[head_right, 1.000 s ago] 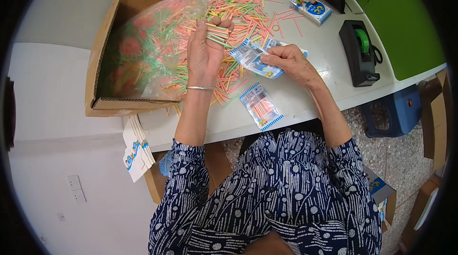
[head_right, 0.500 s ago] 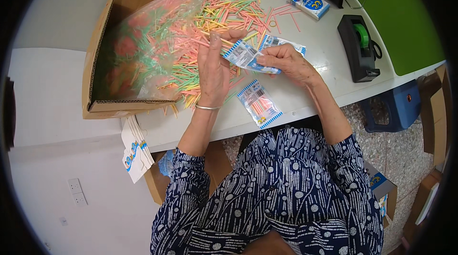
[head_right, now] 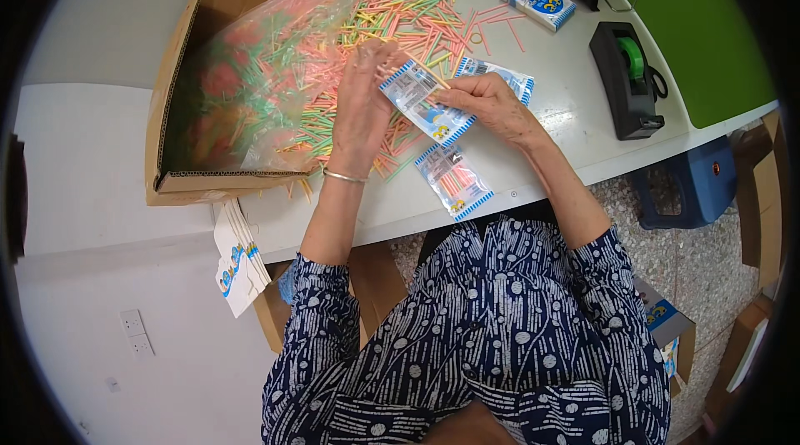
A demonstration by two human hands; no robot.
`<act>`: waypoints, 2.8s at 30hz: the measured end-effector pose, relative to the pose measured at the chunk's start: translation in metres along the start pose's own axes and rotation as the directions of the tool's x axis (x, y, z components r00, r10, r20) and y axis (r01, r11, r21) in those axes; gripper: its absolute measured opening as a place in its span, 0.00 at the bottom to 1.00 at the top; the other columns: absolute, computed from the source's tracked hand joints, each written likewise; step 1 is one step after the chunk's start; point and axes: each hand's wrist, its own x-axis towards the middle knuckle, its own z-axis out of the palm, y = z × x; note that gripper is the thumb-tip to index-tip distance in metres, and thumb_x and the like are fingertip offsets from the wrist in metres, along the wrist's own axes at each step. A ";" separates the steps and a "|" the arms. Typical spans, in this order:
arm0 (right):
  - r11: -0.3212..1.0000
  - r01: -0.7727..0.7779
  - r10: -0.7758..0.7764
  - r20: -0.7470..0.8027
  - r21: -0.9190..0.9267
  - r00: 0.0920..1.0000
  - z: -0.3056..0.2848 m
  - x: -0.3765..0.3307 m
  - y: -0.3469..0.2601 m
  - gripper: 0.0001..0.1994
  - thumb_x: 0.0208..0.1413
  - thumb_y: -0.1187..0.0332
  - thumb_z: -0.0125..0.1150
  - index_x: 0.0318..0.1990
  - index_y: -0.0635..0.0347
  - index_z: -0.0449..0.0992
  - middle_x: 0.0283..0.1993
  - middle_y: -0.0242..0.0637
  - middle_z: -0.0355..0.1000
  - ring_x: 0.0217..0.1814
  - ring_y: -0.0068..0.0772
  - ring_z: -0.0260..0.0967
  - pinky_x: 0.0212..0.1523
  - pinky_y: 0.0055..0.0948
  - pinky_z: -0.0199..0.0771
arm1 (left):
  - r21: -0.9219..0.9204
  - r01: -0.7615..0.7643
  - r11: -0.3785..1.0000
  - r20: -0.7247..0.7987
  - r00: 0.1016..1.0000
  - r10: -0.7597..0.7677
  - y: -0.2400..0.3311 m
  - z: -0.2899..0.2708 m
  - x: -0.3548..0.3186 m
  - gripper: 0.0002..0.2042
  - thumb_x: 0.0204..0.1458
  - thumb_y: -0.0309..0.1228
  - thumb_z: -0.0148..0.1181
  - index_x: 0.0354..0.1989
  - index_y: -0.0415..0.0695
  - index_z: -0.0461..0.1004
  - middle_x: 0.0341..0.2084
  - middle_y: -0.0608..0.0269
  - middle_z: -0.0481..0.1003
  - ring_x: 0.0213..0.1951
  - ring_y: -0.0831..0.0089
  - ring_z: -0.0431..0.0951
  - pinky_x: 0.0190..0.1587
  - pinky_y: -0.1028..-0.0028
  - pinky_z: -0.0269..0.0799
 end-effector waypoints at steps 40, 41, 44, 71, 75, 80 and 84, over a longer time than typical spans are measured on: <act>0.991 0.088 -0.110 -0.229 -0.103 0.967 -0.014 0.033 0.003 0.18 0.61 0.57 0.55 0.42 0.66 0.77 0.37 0.29 0.75 0.34 0.15 0.68 0.39 0.17 0.68 | 0.594 -0.080 0.800 0.114 0.993 0.014 -0.006 -0.011 -0.033 0.15 0.49 0.23 0.61 0.44 0.37 0.67 0.34 0.57 0.77 0.35 0.77 0.77 0.35 0.79 0.72; 0.950 0.063 -0.137 -0.226 -0.306 0.965 -0.015 0.033 -0.004 0.19 0.59 0.56 0.56 0.43 0.67 0.77 0.40 0.31 0.75 0.36 0.18 0.69 0.40 0.19 0.69 | 0.646 -0.020 0.763 0.094 0.994 -0.054 -0.012 -0.012 -0.044 0.15 0.49 0.24 0.61 0.45 0.37 0.67 0.34 0.57 0.77 0.35 0.76 0.77 0.35 0.78 0.72; 0.766 0.158 -0.481 -0.393 -0.623 0.784 -0.032 0.022 0.014 0.22 0.53 0.54 0.62 0.43 0.68 0.75 0.48 0.40 0.71 0.47 0.33 0.68 0.48 0.32 0.68 | 0.776 -0.096 0.624 0.196 0.976 -0.094 -0.026 -0.012 -0.058 0.16 0.49 0.25 0.63 0.45 0.39 0.69 0.37 0.60 0.76 0.37 0.74 0.76 0.36 0.77 0.74; 0.762 0.179 -0.447 -0.305 -0.622 0.841 -0.028 -0.018 -0.011 0.14 0.50 0.67 0.64 0.42 0.66 0.74 0.36 0.37 0.73 0.36 0.28 0.68 0.40 0.27 0.67 | 0.499 -0.131 0.856 0.216 0.976 0.023 -0.032 0.025 0.025 0.07 0.50 0.27 0.60 0.31 0.35 0.78 0.22 0.67 0.76 0.25 0.84 0.69 0.28 0.80 0.67; 0.869 0.022 -0.192 -0.296 -0.495 0.936 -0.039 -0.019 -0.013 0.13 0.51 0.67 0.63 0.40 0.67 0.74 0.31 0.32 0.72 0.32 0.19 0.64 0.34 0.22 0.65 | 0.491 -0.105 0.865 0.225 0.974 -0.009 -0.043 0.024 0.029 0.07 0.50 0.27 0.60 0.33 0.35 0.77 0.22 0.67 0.75 0.25 0.84 0.70 0.28 0.80 0.66; 0.873 0.010 -0.218 -0.370 -0.488 0.903 -0.047 -0.022 -0.015 0.10 0.53 0.68 0.61 0.37 0.67 0.75 0.28 0.28 0.70 0.30 0.15 0.62 0.32 0.18 0.62 | 0.629 -0.059 0.775 0.265 0.954 -0.143 -0.057 0.009 0.038 0.08 0.53 0.26 0.60 0.39 0.37 0.76 0.29 0.68 0.77 0.31 0.84 0.74 0.34 0.81 0.71; 0.839 -0.001 -0.245 -0.379 -0.545 0.892 -0.054 -0.023 -0.013 0.10 0.53 0.68 0.61 0.36 0.67 0.75 0.28 0.29 0.70 0.30 0.15 0.62 0.31 0.18 0.62 | 0.641 -0.045 0.766 0.248 0.957 -0.151 -0.062 0.017 0.041 0.09 0.52 0.26 0.59 0.41 0.36 0.75 0.28 0.67 0.77 0.28 0.83 0.75 0.31 0.80 0.73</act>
